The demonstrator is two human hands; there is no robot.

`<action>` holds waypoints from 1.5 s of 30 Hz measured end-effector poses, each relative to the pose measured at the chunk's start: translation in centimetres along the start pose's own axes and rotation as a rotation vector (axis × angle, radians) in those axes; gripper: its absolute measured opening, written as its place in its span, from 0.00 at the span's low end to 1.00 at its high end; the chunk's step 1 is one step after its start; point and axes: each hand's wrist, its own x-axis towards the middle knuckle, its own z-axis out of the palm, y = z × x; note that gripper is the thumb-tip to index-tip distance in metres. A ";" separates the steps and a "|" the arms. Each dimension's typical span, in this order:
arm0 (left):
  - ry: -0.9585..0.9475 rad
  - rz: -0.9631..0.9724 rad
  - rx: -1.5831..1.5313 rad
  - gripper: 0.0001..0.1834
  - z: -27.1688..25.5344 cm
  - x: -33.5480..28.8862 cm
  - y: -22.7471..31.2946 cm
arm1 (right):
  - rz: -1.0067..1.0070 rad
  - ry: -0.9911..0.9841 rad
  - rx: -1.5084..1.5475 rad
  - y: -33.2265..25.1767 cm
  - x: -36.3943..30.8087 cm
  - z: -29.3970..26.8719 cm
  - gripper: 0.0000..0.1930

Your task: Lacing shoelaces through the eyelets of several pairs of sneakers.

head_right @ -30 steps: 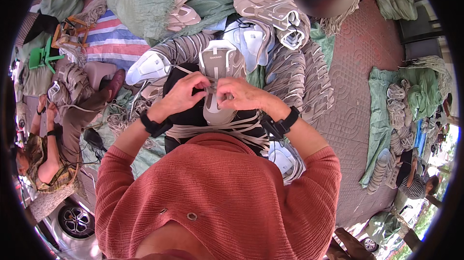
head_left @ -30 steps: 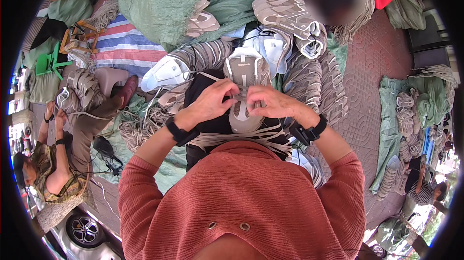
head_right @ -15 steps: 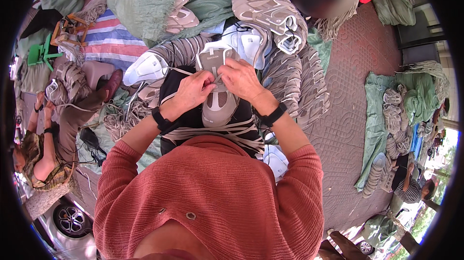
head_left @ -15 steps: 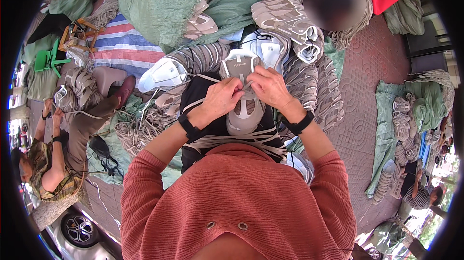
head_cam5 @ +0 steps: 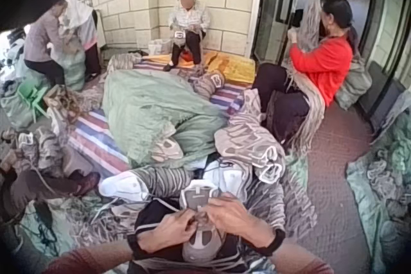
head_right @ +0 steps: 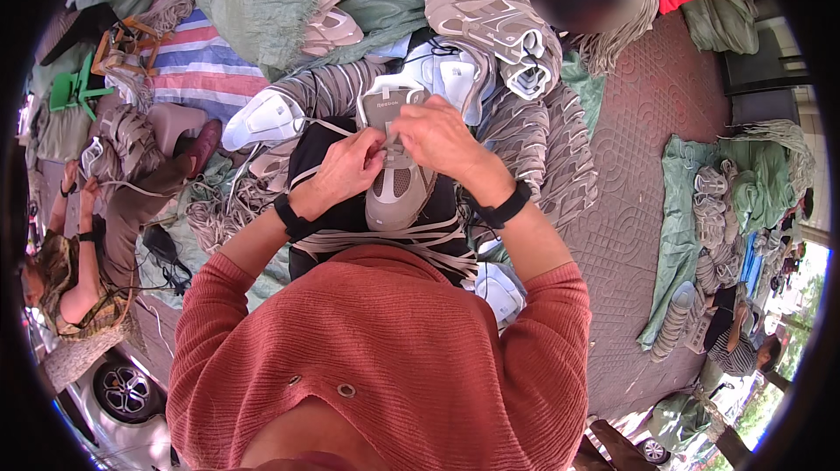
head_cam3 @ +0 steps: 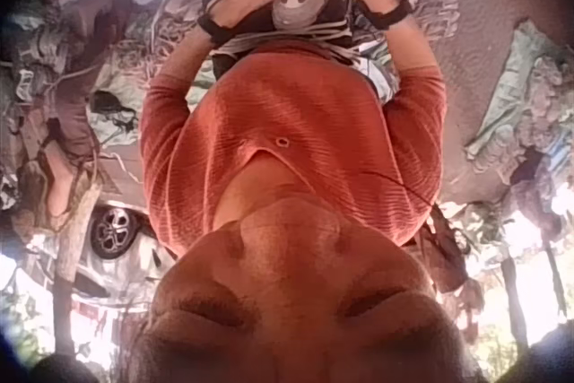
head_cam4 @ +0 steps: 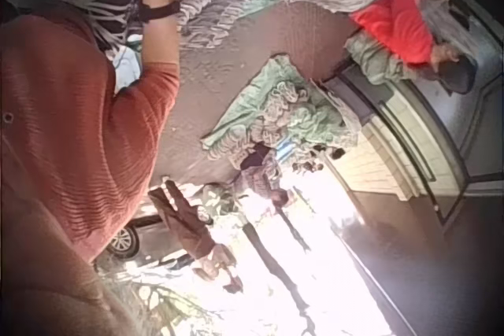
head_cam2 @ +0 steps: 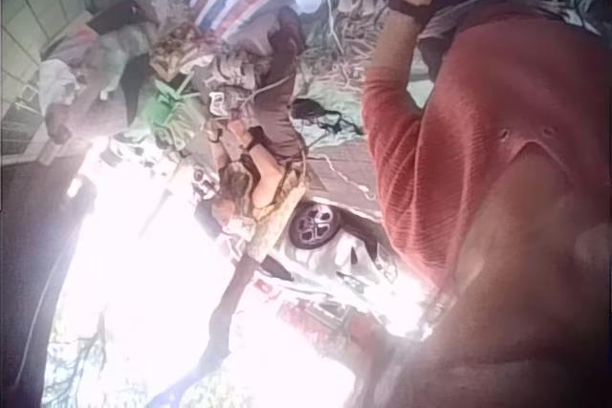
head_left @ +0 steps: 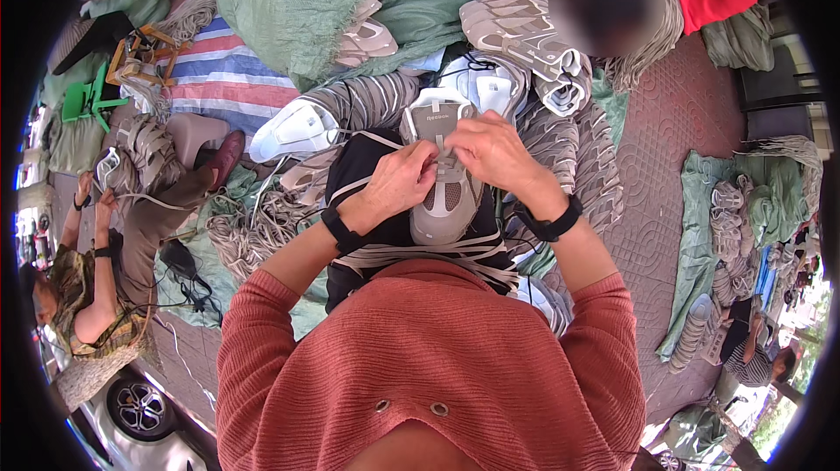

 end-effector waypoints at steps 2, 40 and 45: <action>-0.062 -0.081 -0.086 0.09 -0.2 -0.3 0.6 | 0.023 0.101 -0.122 -0.5 -0.2 1.1 0.08; -0.175 -0.533 -1.660 0.13 -8.7 4.9 -3.3 | 0.006 0.039 0.110 0.6 -0.7 1.0 0.08; 0.016 -0.584 -1.653 0.13 -10.5 3.9 -4.7 | 0.077 0.058 0.057 -2.0 -1.2 2.2 0.09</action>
